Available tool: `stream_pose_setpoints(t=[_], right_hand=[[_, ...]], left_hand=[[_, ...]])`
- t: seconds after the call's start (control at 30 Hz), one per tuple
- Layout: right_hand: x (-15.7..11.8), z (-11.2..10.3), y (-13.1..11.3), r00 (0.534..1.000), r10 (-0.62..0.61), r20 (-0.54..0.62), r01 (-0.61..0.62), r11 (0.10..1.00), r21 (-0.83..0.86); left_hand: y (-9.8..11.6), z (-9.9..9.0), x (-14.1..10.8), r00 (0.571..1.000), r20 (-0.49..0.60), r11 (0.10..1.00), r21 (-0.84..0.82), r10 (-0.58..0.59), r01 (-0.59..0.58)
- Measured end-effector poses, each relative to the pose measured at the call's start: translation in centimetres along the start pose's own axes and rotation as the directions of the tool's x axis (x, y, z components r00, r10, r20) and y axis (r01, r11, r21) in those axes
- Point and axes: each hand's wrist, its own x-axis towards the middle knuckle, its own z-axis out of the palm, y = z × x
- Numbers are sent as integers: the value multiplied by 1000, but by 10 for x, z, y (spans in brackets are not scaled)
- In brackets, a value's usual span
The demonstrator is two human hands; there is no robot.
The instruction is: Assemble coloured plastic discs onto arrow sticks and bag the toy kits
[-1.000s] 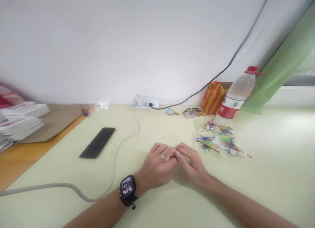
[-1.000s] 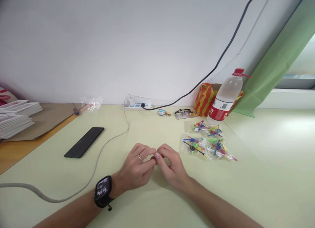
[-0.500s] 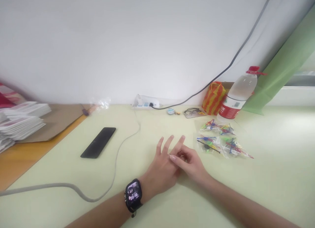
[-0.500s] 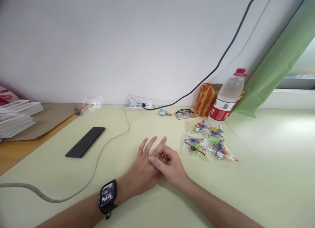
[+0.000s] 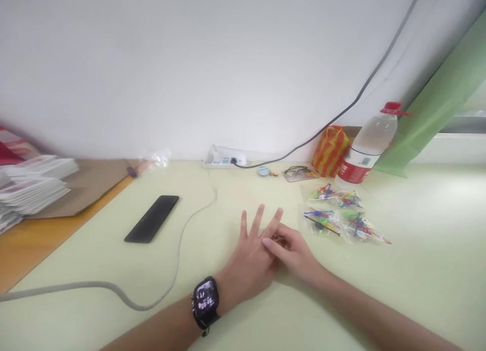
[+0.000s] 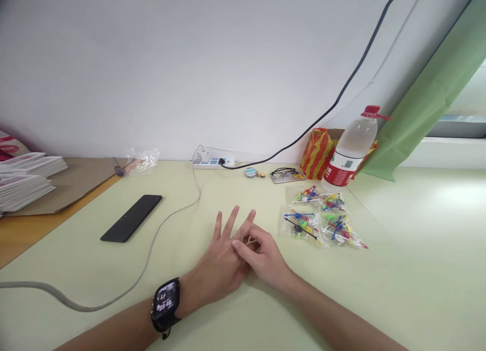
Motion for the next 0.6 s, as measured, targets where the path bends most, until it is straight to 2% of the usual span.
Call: stream_pose_setpoints(t=[0.13, 0.27, 0.33, 0.5, 0.6], right_hand=[[-1, 1, 3, 1000, 16, -1, -16, 998, 63], [-2, 3, 10, 991, 54, -122, -39, 991, 127], [-2, 3, 10, 986, 78, -146, -59, 990, 128], [-2, 4, 2, 998, 44, -39, -39, 993, 111], [-1, 4, -1, 999, 37, -23, -35, 996, 82]], left_hand=[[0, -1, 0, 1000, 24, 1000, -10, 10, -10], [0, -3, 0, 998, 61, 1000, -8, -2, 3], [0, -3, 0, 997, 77, 1000, -4, -6, 6], [-1, -2, -2, 998, 59, 1000, -5, -2, 2], [-1, -1, -2, 999, 50, 1000, -13, 3, -2]])
